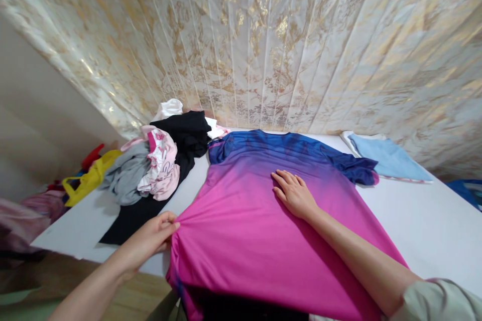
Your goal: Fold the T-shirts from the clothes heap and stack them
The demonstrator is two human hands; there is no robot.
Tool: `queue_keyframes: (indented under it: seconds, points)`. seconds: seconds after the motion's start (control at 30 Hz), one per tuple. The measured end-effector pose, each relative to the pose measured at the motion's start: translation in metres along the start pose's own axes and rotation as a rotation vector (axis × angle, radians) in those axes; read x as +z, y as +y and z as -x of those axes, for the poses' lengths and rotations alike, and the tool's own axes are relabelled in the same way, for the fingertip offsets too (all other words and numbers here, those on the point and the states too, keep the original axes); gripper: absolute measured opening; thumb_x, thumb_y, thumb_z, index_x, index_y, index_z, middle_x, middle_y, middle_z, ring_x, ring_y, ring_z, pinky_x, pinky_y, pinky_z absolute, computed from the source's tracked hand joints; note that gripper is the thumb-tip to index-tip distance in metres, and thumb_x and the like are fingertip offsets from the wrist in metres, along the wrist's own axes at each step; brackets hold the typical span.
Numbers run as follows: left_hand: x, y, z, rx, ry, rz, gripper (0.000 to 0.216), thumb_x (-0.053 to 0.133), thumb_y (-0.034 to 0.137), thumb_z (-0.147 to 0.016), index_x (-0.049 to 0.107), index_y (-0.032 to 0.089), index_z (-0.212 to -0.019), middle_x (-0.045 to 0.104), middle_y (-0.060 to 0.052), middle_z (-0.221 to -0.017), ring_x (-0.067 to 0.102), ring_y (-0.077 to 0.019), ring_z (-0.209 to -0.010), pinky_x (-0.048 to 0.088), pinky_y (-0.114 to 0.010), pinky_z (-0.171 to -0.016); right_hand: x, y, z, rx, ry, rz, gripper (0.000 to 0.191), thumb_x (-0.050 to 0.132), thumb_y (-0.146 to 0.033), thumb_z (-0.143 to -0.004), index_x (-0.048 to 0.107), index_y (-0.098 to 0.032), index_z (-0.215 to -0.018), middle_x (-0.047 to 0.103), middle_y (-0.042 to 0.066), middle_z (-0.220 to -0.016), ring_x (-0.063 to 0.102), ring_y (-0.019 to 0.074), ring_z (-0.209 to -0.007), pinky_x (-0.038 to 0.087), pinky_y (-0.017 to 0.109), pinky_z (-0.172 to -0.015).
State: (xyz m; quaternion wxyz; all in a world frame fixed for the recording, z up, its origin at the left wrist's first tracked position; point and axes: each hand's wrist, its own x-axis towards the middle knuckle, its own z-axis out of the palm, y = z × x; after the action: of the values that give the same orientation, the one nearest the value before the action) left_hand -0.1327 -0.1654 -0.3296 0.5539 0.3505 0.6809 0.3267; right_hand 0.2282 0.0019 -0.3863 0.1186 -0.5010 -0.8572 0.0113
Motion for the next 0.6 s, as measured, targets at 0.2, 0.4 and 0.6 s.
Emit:
queue_keyframes:
  seconds: [0.2, 0.4, 0.6]
  points:
    - [0.006, -0.012, -0.01, 0.161, 0.188, -0.167, 0.039, 0.06, 0.057, -0.068, 0.055, 0.02, -0.08, 0.062, 0.001, -0.072, 0.061, -0.02, -0.075, 0.045, -0.03, -0.069, 0.0, 0.001, 0.001, -0.01, 0.018, 0.006, 0.049, 0.036, -0.041, -0.098, 0.043, -0.024, -0.143, 0.042, 0.006, -0.149, 0.036, 0.0238, -0.136, 0.027, 0.044, -0.111]
    - [-0.008, -0.015, -0.007, 0.185, 0.18, -0.94, 0.025, 0.041, 0.042, -0.082, 0.043, 0.023, -0.065, 0.05, 0.005, -0.053, 0.055, -0.0166, -0.056, 0.036, -0.027, -0.057, -0.001, 0.001, 0.001, -0.005, 0.017, -0.012, 0.049, 0.037, -0.041, -0.098, 0.042, -0.024, -0.144, 0.041, 0.006, -0.15, 0.034, 0.0239, -0.137, 0.026, 0.044, -0.112]
    - [0.019, 0.025, -0.044, 0.605, 0.406, -1.05, 0.033, 0.033, 0.036, -0.09, 0.056, 0.019, -0.105, 0.067, -0.009, -0.108, 0.063, -0.0213, -0.103, 0.047, -0.033, -0.088, 0.0, -0.004, 0.001, 0.016, 0.01, -0.035, 0.048, 0.039, -0.04, -0.097, 0.042, -0.026, -0.143, 0.04, 0.006, -0.15, 0.033, 0.0244, -0.137, 0.024, 0.046, -0.112]
